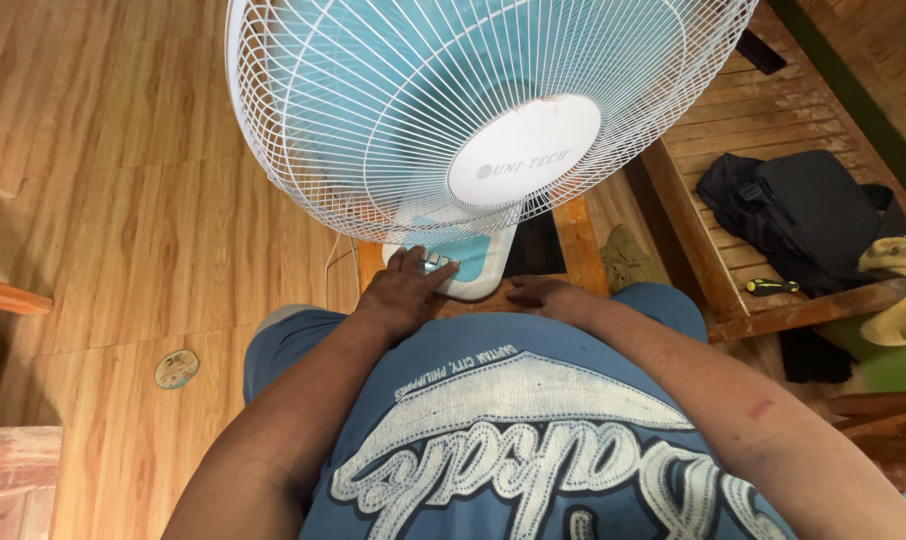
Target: The person unplugs the fan's power plug from an extension socket, removes the front grill guard, uses a screwdriver to work on the grill and blade area, reattaches the grill, then presses the control buttons to test the fan running at different speeds.
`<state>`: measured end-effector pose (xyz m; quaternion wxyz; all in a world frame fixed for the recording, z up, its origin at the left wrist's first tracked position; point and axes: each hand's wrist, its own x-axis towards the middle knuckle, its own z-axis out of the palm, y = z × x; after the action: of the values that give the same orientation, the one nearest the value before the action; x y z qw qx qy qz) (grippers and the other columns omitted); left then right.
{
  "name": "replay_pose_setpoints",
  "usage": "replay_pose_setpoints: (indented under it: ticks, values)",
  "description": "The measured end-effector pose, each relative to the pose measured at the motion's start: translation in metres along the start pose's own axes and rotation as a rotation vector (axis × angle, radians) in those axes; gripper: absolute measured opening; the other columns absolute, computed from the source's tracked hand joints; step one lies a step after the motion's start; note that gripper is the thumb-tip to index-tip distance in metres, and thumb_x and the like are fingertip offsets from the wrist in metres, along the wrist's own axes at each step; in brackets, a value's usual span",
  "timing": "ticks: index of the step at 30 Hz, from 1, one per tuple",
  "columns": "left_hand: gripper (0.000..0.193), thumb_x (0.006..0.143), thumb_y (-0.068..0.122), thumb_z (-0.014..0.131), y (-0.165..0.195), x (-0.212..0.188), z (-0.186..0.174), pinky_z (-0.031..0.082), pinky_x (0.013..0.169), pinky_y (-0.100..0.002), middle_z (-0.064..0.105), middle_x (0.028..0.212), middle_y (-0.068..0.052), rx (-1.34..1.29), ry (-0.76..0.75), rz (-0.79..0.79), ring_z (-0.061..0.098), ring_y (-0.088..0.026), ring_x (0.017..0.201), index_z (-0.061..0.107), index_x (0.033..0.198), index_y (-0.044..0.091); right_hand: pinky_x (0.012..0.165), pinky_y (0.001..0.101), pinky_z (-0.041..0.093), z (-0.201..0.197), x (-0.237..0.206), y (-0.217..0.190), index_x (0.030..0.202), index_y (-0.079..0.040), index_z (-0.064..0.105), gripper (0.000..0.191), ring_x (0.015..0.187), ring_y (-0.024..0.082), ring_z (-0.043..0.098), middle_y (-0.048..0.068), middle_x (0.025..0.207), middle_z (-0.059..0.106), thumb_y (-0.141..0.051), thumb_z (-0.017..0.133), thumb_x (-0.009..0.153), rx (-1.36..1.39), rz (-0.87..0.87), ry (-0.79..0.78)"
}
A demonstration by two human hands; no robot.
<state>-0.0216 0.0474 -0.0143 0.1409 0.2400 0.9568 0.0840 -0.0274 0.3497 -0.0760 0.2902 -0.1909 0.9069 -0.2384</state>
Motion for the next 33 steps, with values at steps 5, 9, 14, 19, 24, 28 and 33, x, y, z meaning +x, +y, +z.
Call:
replay_pose_setpoints:
  ticks: [5,9,14,19,24,28,33]
  values:
    - [0.075,0.088,0.041,0.073,0.001,0.000,0.001,0.034,0.117,-0.049,0.022,0.164,-0.020,0.005,0.000,0.003,0.023,-0.045,0.150,0.038,0.154,0.040,0.124,0.0379,0.026,0.000,-0.002,-0.001,0.146,-0.013,0.056,0.064,0.153,0.030,0.030,0.011,0.166,0.031,-0.047,0.066,0.092,-0.004,0.007,-0.002]
    - [0.072,0.089,0.039,0.071,0.001,0.001,0.002,0.035,0.117,-0.050,0.024,0.163,-0.019,0.009,0.008,0.008,0.024,-0.045,0.150,0.039,0.154,0.040,0.123,0.0382,0.029,0.000,-0.001,0.002,0.146,-0.012,0.056,0.063,0.152,0.032,0.032,0.014,0.166,0.031,-0.044,0.066,0.093,-0.030,-0.077,0.002]
    - [0.070,0.090,0.036,0.070,0.000,0.002,0.004,0.034,0.117,-0.050,0.025,0.163,-0.020,0.010,0.013,0.011,0.025,-0.045,0.150,0.040,0.154,0.041,0.120,0.0379,0.033,0.000,-0.001,0.001,0.145,-0.012,0.056,0.060,0.149,0.032,0.037,0.013,0.166,0.031,-0.040,0.066,0.093,-0.013,-0.066,0.009]
    - [0.067,0.092,0.037,0.068,-0.002,0.004,0.006,0.032,0.118,-0.050,0.023,0.164,-0.020,-0.017,0.002,-0.005,0.023,-0.045,0.150,0.040,0.153,0.041,0.119,0.0372,0.035,-0.001,-0.003,-0.002,0.145,-0.012,0.056,0.060,0.146,0.031,0.041,0.012,0.165,0.032,-0.039,0.067,0.092,0.011,-0.051,0.014]
    - [0.070,0.091,0.036,0.070,-0.002,0.005,0.005,0.032,0.118,-0.049,0.023,0.164,-0.020,-0.007,0.022,0.016,0.023,-0.045,0.150,0.041,0.153,0.041,0.118,0.0373,0.036,-0.001,-0.003,0.000,0.145,-0.011,0.056,0.061,0.145,0.031,0.043,0.013,0.166,0.030,-0.041,0.067,0.093,-0.005,-0.031,0.001]
    - [0.073,0.088,0.036,0.072,-0.001,0.003,0.000,0.032,0.119,-0.048,0.023,0.164,-0.019,-0.003,0.005,0.011,0.023,-0.044,0.151,0.040,0.154,0.041,0.118,0.0366,0.038,0.000,-0.003,0.000,0.144,-0.011,0.057,0.061,0.144,0.030,0.046,0.013,0.166,0.032,-0.042,0.066,0.092,0.011,-0.037,0.027]
    - [0.073,0.089,0.036,0.071,0.001,0.002,-0.005,0.033,0.118,-0.048,0.021,0.165,-0.018,-0.011,-0.020,-0.008,0.020,-0.043,0.152,0.038,0.154,0.041,0.119,0.0364,0.036,-0.002,-0.008,-0.007,0.143,-0.011,0.058,0.060,0.146,0.030,0.043,0.012,0.165,0.032,-0.045,0.066,0.094,0.053,0.060,0.015]
